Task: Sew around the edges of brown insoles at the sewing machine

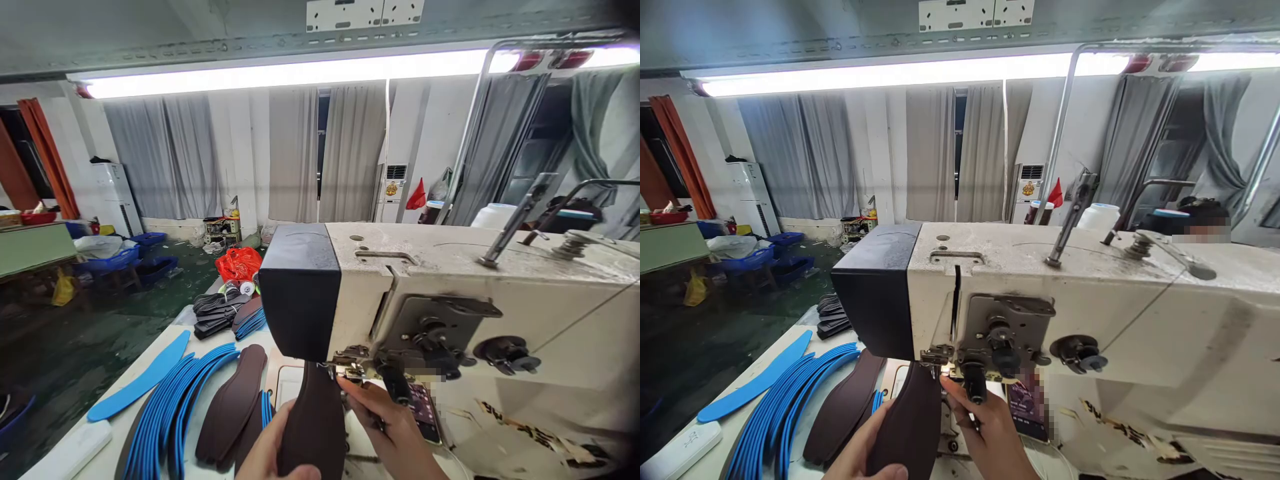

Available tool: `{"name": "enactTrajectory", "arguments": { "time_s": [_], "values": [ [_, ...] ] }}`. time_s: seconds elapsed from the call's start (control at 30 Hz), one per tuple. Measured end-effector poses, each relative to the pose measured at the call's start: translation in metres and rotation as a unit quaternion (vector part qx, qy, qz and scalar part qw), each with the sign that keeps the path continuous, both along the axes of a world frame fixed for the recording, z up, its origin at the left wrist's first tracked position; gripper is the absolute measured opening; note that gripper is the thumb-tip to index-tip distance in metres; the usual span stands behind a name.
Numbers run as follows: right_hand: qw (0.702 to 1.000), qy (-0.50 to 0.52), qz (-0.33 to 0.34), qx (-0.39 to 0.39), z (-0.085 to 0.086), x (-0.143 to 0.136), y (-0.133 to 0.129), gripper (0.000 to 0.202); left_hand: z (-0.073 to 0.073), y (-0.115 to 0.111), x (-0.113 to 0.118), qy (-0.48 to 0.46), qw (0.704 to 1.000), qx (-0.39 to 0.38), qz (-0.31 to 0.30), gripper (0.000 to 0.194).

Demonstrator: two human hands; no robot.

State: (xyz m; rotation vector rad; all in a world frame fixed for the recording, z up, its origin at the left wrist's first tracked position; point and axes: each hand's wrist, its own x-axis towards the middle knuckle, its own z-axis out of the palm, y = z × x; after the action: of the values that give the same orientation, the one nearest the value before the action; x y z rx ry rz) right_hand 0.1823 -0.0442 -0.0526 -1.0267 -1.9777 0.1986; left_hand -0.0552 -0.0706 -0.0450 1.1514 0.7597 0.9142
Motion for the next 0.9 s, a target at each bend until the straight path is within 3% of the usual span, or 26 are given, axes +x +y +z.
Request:
{"name": "enactTrajectory", "arguments": {
  "time_s": [0.23, 0.37, 0.57, 0.73, 0.9],
  "values": [
    [0.999, -0.028, -0.016, -0.003, 0.005, 0.000, -0.003, 0.044, 0.021, 0.020, 0.003, -0.003, 1.000, 0.005, 0.014, 0.065],
    [0.999, -0.036, -0.026, -0.010, 0.005, 0.000, -0.003, 0.039, 0.025, 0.029, 0.010, -0.012, 1.000, 0.020, 0.014, 0.064],
    [0.999, -0.024, -0.036, -0.011, 0.003, -0.001, -0.001, 0.037, 0.028, 0.031, 0.028, 0.029, 0.989, 0.057, 0.131, 0.052],
    [0.999, -0.012, -0.029, -0.027, 0.006, -0.003, -0.004, 0.036, 0.037, 0.034, 0.042, 0.048, 0.983, 0.066, 0.162, 0.049],
    [0.999, -0.010, -0.026, -0.023, 0.004, -0.004, -0.004, 0.038, 0.029, 0.044, 0.052, 0.090, 0.966, 0.064, 0.233, 0.040]
  ]
}}
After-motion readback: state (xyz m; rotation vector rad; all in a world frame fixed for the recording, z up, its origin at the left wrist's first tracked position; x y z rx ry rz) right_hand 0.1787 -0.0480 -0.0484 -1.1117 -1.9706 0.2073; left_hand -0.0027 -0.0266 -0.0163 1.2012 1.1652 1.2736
